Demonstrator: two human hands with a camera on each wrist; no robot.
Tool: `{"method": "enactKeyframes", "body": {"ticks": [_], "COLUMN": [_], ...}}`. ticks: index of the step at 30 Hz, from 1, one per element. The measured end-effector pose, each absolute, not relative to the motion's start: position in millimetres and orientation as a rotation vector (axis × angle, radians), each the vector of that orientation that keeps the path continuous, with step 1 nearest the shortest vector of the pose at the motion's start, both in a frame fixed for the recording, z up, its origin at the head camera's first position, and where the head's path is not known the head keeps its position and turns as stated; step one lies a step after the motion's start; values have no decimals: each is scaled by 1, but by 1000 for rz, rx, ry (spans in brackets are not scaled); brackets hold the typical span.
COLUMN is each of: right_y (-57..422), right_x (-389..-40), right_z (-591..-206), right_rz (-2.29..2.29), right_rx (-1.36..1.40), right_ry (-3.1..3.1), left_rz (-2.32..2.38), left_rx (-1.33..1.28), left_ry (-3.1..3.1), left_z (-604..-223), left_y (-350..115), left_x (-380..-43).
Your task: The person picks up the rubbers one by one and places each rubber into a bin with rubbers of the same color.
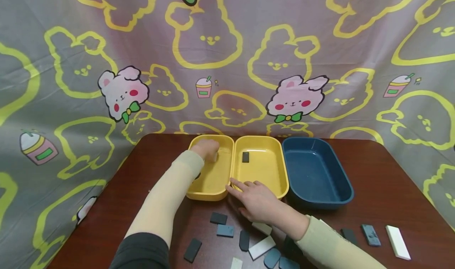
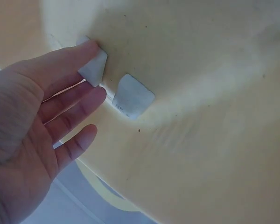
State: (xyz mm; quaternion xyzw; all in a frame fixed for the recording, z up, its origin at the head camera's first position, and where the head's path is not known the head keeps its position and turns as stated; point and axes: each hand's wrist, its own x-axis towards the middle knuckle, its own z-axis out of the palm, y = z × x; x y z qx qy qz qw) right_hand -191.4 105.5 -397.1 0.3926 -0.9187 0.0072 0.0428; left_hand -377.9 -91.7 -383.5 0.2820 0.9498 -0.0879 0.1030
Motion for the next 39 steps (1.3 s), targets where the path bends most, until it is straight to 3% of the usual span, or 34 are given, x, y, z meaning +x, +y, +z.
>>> {"method": "enactKeyframes", "body": {"ticks": [14,22,39], "right_y": [103,103,102], "right_x": [-191,-191,-189], "right_z": [-397,-396,-397], "right_rz": [8,-5,43], "right_rx": [1188,1177,1188], "right_ry": [-2824,-2814,-2847], "left_rz": [-168,-34,378], "left_rx": [810,974,930], "left_ry": [2764,2781,2968], "left_z": [-372,-354,-335], "left_y": [-96,-109,-166], "left_x": [-371,-358,-274]}}
